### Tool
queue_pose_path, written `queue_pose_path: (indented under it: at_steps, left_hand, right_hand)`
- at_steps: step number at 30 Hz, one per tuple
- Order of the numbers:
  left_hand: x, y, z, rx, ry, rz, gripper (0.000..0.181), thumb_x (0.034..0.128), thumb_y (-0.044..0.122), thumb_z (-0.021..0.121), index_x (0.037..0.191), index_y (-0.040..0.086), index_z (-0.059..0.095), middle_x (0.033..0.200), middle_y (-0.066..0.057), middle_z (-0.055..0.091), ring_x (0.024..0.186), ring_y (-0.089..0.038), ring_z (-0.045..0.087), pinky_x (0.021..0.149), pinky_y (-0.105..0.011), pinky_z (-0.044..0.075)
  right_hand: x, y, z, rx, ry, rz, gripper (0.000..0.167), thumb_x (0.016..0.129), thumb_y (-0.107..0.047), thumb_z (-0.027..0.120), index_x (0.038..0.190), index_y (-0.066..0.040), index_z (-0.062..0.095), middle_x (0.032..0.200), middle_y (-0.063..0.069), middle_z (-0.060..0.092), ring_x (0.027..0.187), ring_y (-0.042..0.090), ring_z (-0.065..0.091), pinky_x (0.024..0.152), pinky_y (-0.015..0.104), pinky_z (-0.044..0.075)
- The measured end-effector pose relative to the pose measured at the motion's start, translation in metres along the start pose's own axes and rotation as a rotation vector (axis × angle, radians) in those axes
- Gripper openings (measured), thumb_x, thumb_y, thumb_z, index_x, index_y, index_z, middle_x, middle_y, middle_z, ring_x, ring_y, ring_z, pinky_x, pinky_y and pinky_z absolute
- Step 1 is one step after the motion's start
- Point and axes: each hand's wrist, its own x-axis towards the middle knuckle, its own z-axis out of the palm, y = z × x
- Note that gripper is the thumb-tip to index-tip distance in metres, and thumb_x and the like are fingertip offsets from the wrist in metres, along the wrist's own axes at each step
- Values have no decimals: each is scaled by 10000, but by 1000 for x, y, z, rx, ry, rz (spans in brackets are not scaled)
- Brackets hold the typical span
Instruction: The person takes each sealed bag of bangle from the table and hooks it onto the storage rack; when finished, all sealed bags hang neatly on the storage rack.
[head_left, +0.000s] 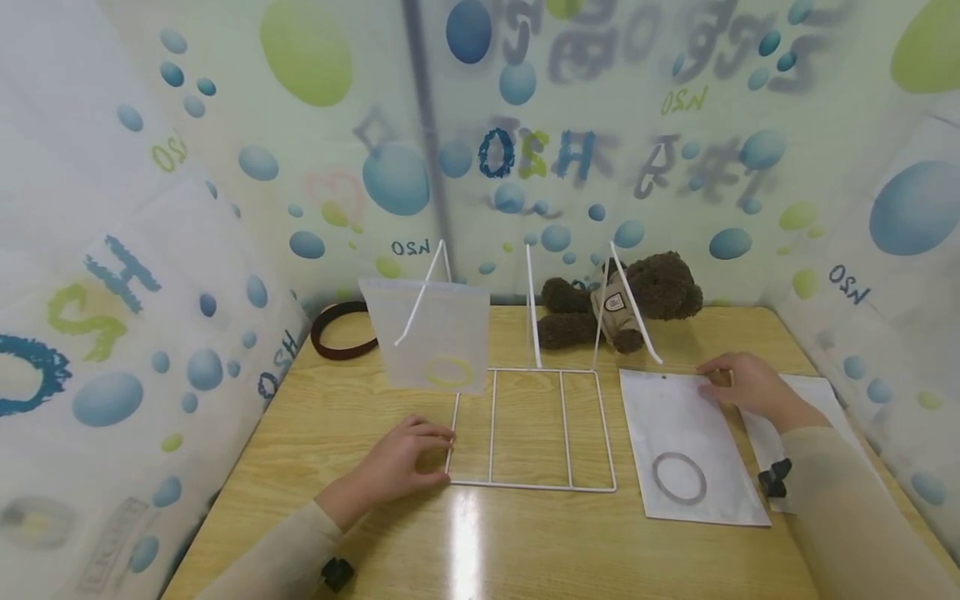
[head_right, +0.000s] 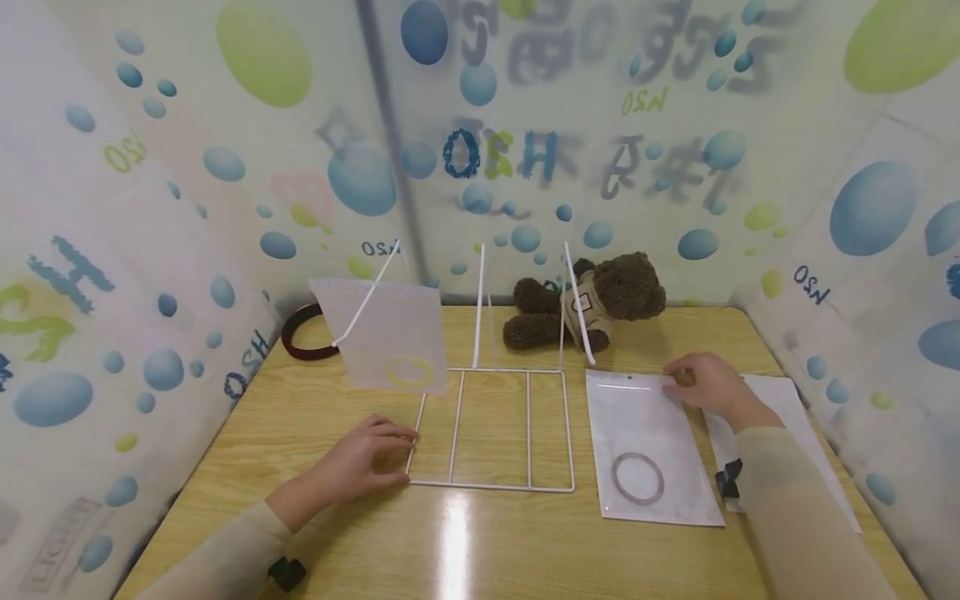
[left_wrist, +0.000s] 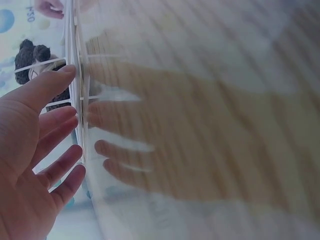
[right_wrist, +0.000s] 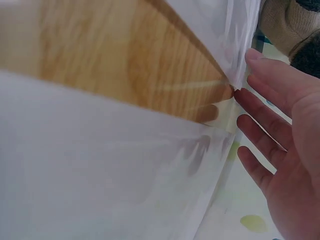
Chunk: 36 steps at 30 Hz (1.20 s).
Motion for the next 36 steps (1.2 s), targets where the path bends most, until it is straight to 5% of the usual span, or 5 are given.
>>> queue_pose_path:
  at_steps: [12,28,36]
  left_hand:
    - [0,2,0,2,10,11,446,823,381,855,1200,162,762,1343,46,695,1175,-174,566,1028,-440,511]
    - [0,2,0,16,35,36,440,817,353,867,1187,140,766,1324,32,706,1171,-196,576,1013,-449,517]
    - [1,3,-1,19,28,25,437,819,348,866,1188,137,766,1324,27,706,1173,-202,575,1018,-454,514]
  right_hand:
    - [2,5,4,7,-33,14,353,860,-244,832,1136,-32,768,1134,211,739,1092,462,641,938,648,493]
    - [-3,1,-1,80,-41,157,316,927,-265,768,1164,-63,722,1162,199,700,1094,401,597,922,626,494]
    - [-15,-5,-8,105,62,103,258,948,-217,744,1163,-78,711,1103,164,725,1064,382,623,896,608,507]
